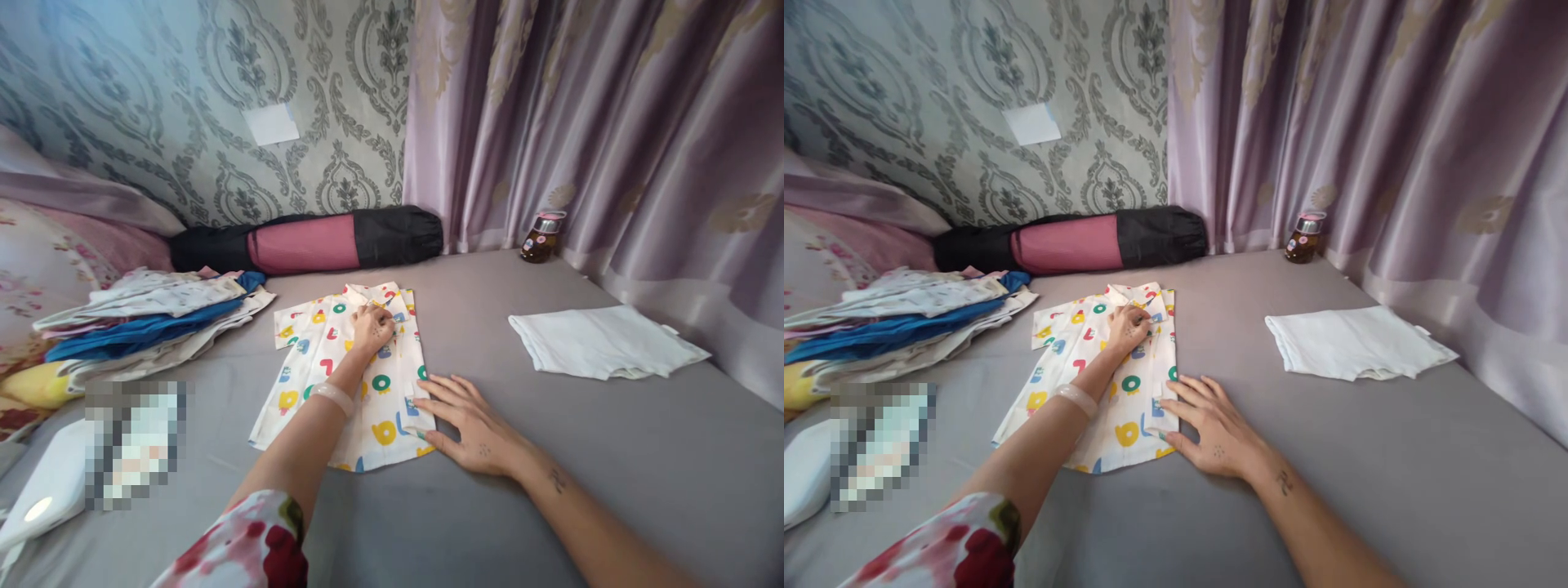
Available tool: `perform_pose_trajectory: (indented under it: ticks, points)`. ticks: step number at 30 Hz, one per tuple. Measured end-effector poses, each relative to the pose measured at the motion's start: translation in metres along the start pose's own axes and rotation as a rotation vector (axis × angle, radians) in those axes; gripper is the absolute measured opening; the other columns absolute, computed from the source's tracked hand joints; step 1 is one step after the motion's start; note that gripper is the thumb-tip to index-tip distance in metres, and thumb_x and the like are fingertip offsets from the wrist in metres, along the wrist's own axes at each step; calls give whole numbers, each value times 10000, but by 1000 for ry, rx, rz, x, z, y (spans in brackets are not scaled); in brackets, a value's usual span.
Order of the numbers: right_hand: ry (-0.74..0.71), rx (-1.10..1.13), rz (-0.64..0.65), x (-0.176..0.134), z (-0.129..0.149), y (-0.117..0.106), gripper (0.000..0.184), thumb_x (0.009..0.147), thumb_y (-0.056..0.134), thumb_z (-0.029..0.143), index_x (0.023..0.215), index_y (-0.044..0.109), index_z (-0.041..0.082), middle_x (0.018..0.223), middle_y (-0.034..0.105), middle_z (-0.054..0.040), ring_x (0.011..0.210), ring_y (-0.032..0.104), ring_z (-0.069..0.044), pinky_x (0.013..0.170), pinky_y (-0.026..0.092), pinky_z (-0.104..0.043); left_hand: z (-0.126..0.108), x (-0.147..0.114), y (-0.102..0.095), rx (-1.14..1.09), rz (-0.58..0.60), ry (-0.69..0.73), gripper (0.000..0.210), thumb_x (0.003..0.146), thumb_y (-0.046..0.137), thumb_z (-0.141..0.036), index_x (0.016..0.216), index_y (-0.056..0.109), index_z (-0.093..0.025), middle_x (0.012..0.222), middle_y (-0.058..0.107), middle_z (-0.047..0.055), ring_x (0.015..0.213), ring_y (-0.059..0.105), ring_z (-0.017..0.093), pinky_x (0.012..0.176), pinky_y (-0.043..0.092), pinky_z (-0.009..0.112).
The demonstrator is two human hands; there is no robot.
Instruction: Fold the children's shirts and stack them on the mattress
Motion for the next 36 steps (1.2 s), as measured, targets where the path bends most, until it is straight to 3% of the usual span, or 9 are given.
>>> perform_pose_trajectory:
  ticks: [5, 9, 13, 15, 19, 22, 25, 29, 36]
  points:
    - [-1, -10, 10, -1, -1, 2, 476, 931, 498, 494, 1382, 518, 344, 1521, 400, -25, 1415, 306, -268, 1157, 209, -517, -3, 0, -2, -27, -39, -5, 264, 880, 483, -343, 763, 695, -238, 1005, 705, 42, 1067, 527, 262, 952, 364, 431]
    - [-4, -1, 8, 2, -2, -4, 440, 934, 495, 491, 1337, 567, 328, 1480, 460, -39, 1381, 364, -268, 1129, 264, -499, 3, 1, -7, -55, -147, -127, 312, 933, 413, -374, 890, 687, -231, 1065, 686, 71, 1098, 517, 263, 961, 371, 424]
    - [-23, 29, -13, 35, -4, -23, 343, 990, 393, 408, 1114, 691, 292, 1160, 695, -33, 1103, 605, -215, 1011, 399, -430, 15, 1, -13, -184, -183, -326, 296, 934, 369, -290, 1003, 652, -234, 1122, 670, 65, 1119, 528, 249, 980, 391, 403]
    - [-16, 34, -74, 66, -8, -31, 370, 1008, 335, 357, 1061, 691, 269, 1086, 711, -23, 1013, 635, -191, 968, 430, -388, 19, 2, -14, -233, -175, -378, 309, 927, 352, -258, 1031, 641, -229, 1138, 669, 64, 1138, 534, 249, 984, 401, 404]
    - [138, -46, -205, 140, -28, -26, 398, 999, 287, 292, 1236, 584, 176, 1344, 575, -101, 1244, 513, -199, 1041, 381, -343, 19, 3, -15, -219, -143, -369, 359, 930, 305, -226, 1089, 627, -220, 1171, 665, 69, 1169, 533, 248, 995, 402, 413]
    - [314, -182, -201, 189, -44, -7, 484, 980, 311, 303, 1398, 430, 90, 1515, 372, -170, 1416, 298, -263, 1137, 250, -425, 18, 4, -14, -159, -113, -367, 400, 939, 265, -217, 1148, 605, -220, 1220, 642, 82, 1192, 514, 260, 980, 408, 435]
    - [384, -233, -179, 222, -55, 9, 572, 984, 262, 331, 1467, 314, 31, 1580, 226, -182, 1467, 152, -285, 1178, 123, -467, 19, 6, -14, -175, -148, -373, 399, 949, 255, -242, 1152, 597, -222, 1236, 630, 88, 1191, 511, 273, 981, 411, 455]
    - [459, -252, -159, 240, -64, 18, 612, 983, 225, 353, 1493, 252, 15, 1591, 186, -179, 1478, 108, -264, 1186, 74, -448, 21, 6, -12, -225, -181, -383, 372, 954, 262, -269, 1105, 600, -224, 1209, 633, 84, 1175, 523, 256, 996, 414, 428]
    - [500, -261, -128, 242, -70, 26, 638, 982, 216, 390, 1501, 253, 20, 1591, 209, -156, 1473, 128, -253, 1181, 89, -412, 29, 8, -8, -404, -227, -431, 317, 929, 322, -258, 1061, 607, -214, 1180, 644, 78, 1165, 524, 250, 1029, 386, 429]
Point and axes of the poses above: each hand's wrist, its own x-axis towards the middle knuckle, its own y-axis out of the palm, z = x × y, the point moved 4 cm from there along x, towards the middle knuckle
